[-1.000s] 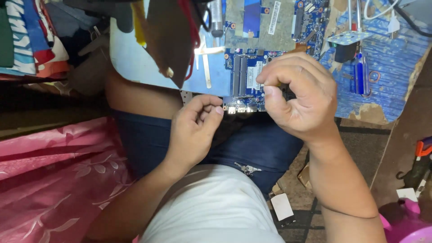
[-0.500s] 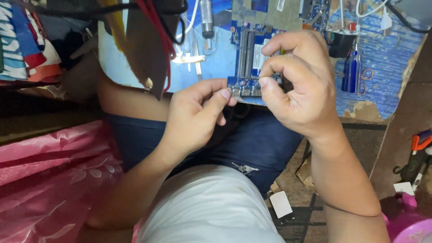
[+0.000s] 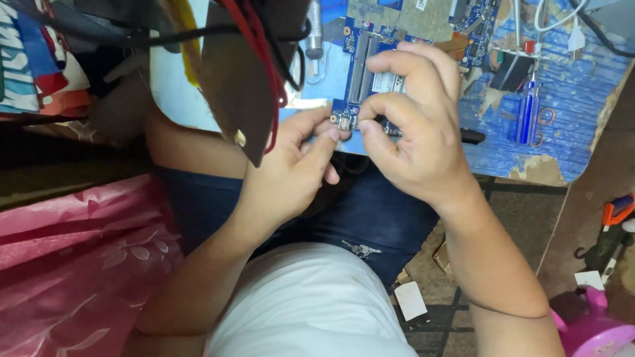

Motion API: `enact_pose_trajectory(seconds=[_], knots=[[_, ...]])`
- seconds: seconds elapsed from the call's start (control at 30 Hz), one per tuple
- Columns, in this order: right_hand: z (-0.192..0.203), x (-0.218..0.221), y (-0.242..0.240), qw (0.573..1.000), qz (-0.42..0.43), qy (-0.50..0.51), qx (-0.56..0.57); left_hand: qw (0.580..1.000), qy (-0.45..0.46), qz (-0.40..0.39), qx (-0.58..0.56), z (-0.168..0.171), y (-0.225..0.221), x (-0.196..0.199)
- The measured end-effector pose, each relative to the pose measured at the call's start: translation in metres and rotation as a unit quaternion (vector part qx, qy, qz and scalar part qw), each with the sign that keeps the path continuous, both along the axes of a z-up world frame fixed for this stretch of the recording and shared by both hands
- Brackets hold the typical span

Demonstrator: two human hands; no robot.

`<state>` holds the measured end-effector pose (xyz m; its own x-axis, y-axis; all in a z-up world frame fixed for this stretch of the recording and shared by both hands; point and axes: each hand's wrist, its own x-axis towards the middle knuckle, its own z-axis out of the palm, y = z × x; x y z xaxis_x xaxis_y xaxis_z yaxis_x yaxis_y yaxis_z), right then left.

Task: Soldering and repairing components on a laptop motherboard using a soldering iron and solder wire.

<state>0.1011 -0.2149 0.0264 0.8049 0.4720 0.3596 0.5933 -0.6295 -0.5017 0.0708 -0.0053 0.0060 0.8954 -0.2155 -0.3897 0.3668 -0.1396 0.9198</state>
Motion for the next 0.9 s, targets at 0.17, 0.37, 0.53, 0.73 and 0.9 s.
enact_pose_trajectory(seconds=[0.17,0.37,0.53,0.73,0.9], knots=[[-0.008,-0.003,0.001,1.000,-0.003,-0.002,-0.008,0.999,0.033,0.025,-0.034,0.004,-0.001,0.004],[-0.004,-0.001,0.005,1.000,-0.005,0.000,0.000,0.988,0.055,0.084,-0.118,-0.013,-0.008,-0.003],[-0.006,0.001,0.004,1.000,0.000,0.007,0.004,0.990,0.001,0.090,-0.106,-0.009,-0.007,-0.007],[-0.004,0.000,0.004,1.000,-0.013,0.010,0.006,0.998,0.035,0.040,-0.024,0.002,-0.008,-0.005],[-0.003,-0.001,0.002,1.000,-0.004,0.015,0.002,0.995,0.081,0.048,-0.037,0.010,-0.010,-0.001]])
